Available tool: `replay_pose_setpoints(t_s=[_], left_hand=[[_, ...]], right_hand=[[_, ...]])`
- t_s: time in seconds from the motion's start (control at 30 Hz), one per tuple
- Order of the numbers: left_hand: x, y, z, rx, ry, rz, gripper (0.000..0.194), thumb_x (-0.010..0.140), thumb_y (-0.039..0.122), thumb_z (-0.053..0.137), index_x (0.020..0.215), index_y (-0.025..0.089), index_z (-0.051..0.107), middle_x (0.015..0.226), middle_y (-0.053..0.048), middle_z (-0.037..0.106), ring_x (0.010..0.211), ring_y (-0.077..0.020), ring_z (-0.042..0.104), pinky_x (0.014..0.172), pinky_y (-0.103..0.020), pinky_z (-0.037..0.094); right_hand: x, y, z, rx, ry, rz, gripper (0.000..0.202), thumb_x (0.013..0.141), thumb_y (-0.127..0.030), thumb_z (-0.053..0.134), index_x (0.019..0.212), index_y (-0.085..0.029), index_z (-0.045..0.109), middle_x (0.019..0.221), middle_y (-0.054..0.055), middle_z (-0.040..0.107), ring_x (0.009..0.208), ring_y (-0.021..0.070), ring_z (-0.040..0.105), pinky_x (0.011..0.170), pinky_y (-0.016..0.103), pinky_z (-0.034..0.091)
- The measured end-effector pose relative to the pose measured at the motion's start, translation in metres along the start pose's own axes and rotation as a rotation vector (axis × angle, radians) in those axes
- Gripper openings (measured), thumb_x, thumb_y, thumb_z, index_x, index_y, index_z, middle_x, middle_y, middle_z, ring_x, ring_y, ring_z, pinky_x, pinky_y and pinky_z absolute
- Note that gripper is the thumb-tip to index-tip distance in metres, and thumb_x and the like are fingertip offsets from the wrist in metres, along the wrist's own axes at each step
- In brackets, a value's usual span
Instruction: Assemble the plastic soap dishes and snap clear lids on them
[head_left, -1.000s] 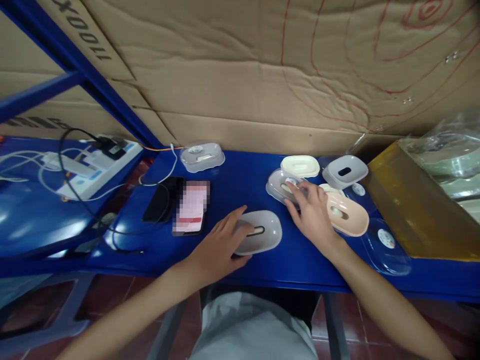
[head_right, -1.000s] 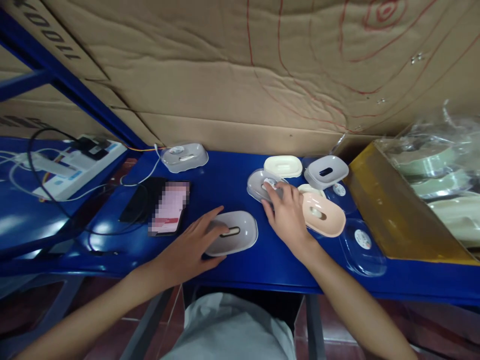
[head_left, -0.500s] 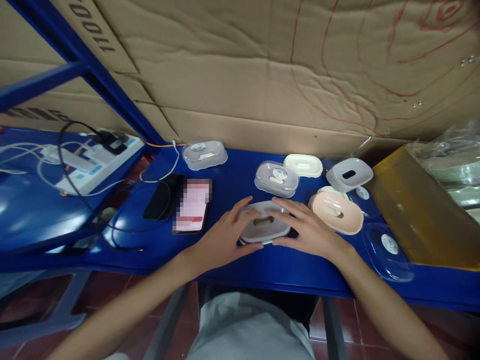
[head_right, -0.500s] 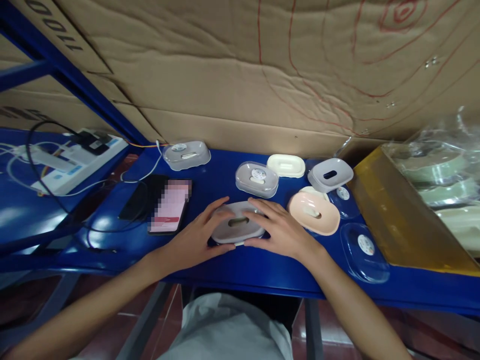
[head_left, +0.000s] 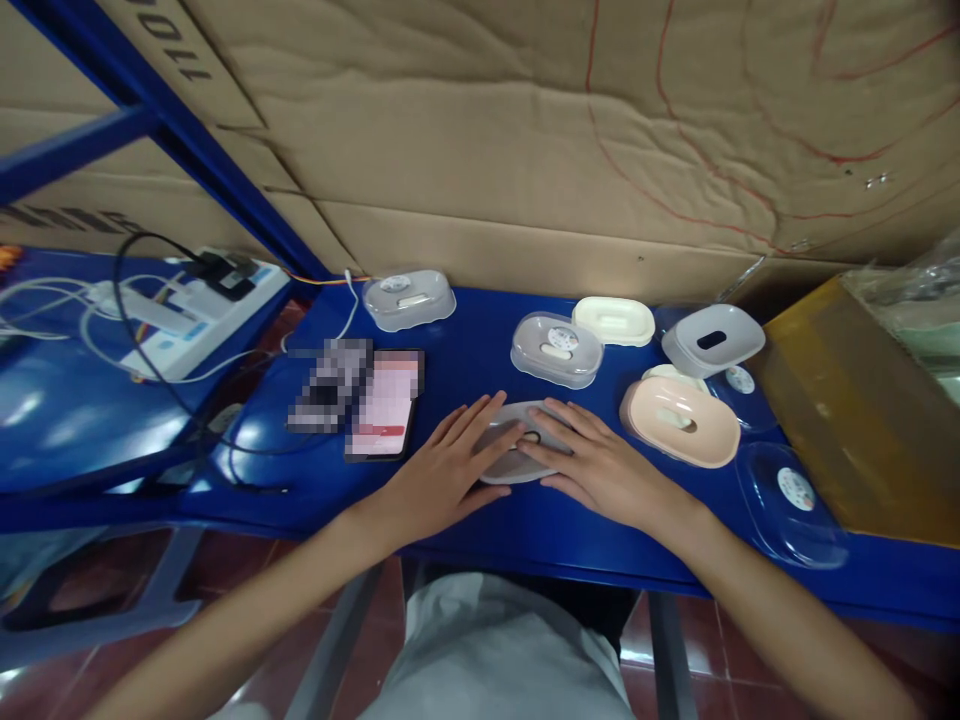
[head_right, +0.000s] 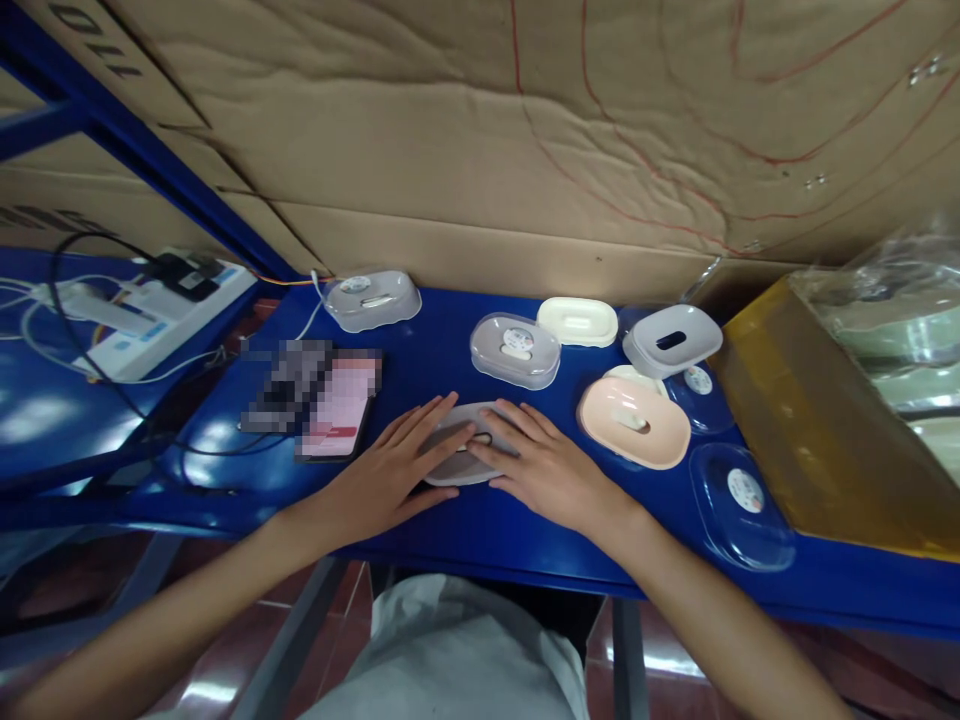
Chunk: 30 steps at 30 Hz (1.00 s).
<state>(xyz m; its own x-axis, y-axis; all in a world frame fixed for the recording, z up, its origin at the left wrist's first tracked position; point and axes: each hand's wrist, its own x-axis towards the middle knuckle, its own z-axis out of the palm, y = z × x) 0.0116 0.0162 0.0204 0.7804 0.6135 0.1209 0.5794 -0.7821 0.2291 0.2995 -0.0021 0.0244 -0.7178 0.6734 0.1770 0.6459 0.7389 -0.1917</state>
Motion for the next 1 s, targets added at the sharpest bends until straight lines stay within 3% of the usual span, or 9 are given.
replay_pose_setpoints(t_s=[0.1,0.2,0.33,0.4,0.47,0.57,0.73,0.9,1.0], left_hand=[[0.002,-0.004,-0.001,0.016,0.015,0.001,0.079,0.107,0.046,0.065,0.173,0.027,0.027,0.182,-0.021,0.019,0.168,-0.0406,0.024,0.129,-0.066,0.036],[0.007,-0.011,-0.005,0.029,0.042,-0.056,0.067,0.107,0.037,0.062,0.167,0.023,0.037,0.181,-0.022,0.024,0.168,-0.0395,0.027,0.130,-0.066,0.034],[0.018,-0.016,-0.013,0.075,0.122,-0.178,0.060,0.101,0.020,0.057,0.160,0.019,0.043,0.178,-0.024,0.029,0.165,-0.0418,0.032,0.129,-0.066,0.036],[0.024,-0.011,-0.015,0.085,0.171,-0.198,0.058,0.101,0.018,0.057,0.158,0.022,0.046,0.176,-0.021,0.034,0.164,-0.0417,0.035,0.128,-0.065,0.037],[0.029,0.000,-0.014,0.073,0.199,-0.129,0.054,0.102,0.018,0.058,0.155,0.024,0.050,0.170,-0.019,0.044,0.159,-0.0398,0.043,0.126,-0.063,0.041],[0.039,0.021,-0.007,0.064,0.192,0.097,0.047,0.105,0.020,0.057,0.151,0.023,0.055,0.159,-0.017,0.058,0.147,-0.0353,0.057,0.122,-0.057,0.045],[0.058,0.038,-0.002,0.106,0.196,0.320,0.039,0.104,0.019,0.060,0.143,0.021,0.062,0.145,-0.013,0.068,0.127,-0.0300,0.069,0.113,-0.048,0.052],[0.061,0.026,-0.007,0.068,0.264,0.305,0.042,0.105,0.039,0.064,0.145,0.024,0.061,0.144,-0.015,0.066,0.123,-0.0335,0.068,0.109,-0.050,0.053],[0.055,0.020,-0.002,0.012,0.246,0.312,0.052,0.101,0.054,0.069,0.141,0.021,0.062,0.146,-0.018,0.065,0.130,-0.0362,0.064,0.112,-0.052,0.052]], right_hand=[[0.002,-0.001,0.000,0.013,0.010,0.006,0.058,0.105,-0.037,0.069,0.160,-0.025,0.054,0.172,0.012,0.047,0.165,0.0325,0.035,0.132,0.061,0.039],[-0.003,0.007,-0.018,0.041,0.068,0.048,0.061,0.107,-0.042,0.065,0.165,-0.031,0.047,0.173,0.010,0.046,0.163,0.0312,0.038,0.131,0.063,0.039],[-0.032,0.037,-0.053,-0.020,0.177,0.275,0.060,0.109,-0.048,0.061,0.165,-0.032,0.047,0.166,0.011,0.054,0.156,0.0353,0.049,0.129,0.066,0.038],[-0.053,0.057,-0.062,-0.058,0.183,0.410,0.075,0.101,-0.061,0.068,0.166,-0.032,0.045,0.167,0.015,0.051,0.155,0.0434,0.048,0.124,0.073,0.038],[-0.073,0.074,-0.063,-0.063,0.133,0.505,0.090,0.094,-0.068,0.073,0.169,-0.032,0.040,0.168,0.018,0.049,0.153,0.0497,0.047,0.118,0.077,0.042],[-0.086,0.084,-0.055,0.015,0.057,0.522,0.088,0.094,-0.060,0.076,0.169,-0.035,0.038,0.165,0.016,0.053,0.149,0.0463,0.053,0.114,0.070,0.049],[-0.054,0.056,-0.045,0.082,0.015,0.446,0.089,0.091,-0.048,0.081,0.167,-0.031,0.038,0.163,0.015,0.055,0.150,0.0387,0.054,0.118,0.064,0.049],[-0.021,0.015,-0.040,0.136,0.002,0.264,0.082,0.096,-0.048,0.079,0.167,-0.029,0.041,0.169,0.013,0.050,0.155,0.0343,0.050,0.122,0.059,0.050],[-0.021,0.014,-0.046,0.198,0.039,0.225,0.063,0.106,-0.046,0.065,0.164,-0.030,0.047,0.168,0.010,0.053,0.153,0.0298,0.054,0.121,0.052,0.054]])
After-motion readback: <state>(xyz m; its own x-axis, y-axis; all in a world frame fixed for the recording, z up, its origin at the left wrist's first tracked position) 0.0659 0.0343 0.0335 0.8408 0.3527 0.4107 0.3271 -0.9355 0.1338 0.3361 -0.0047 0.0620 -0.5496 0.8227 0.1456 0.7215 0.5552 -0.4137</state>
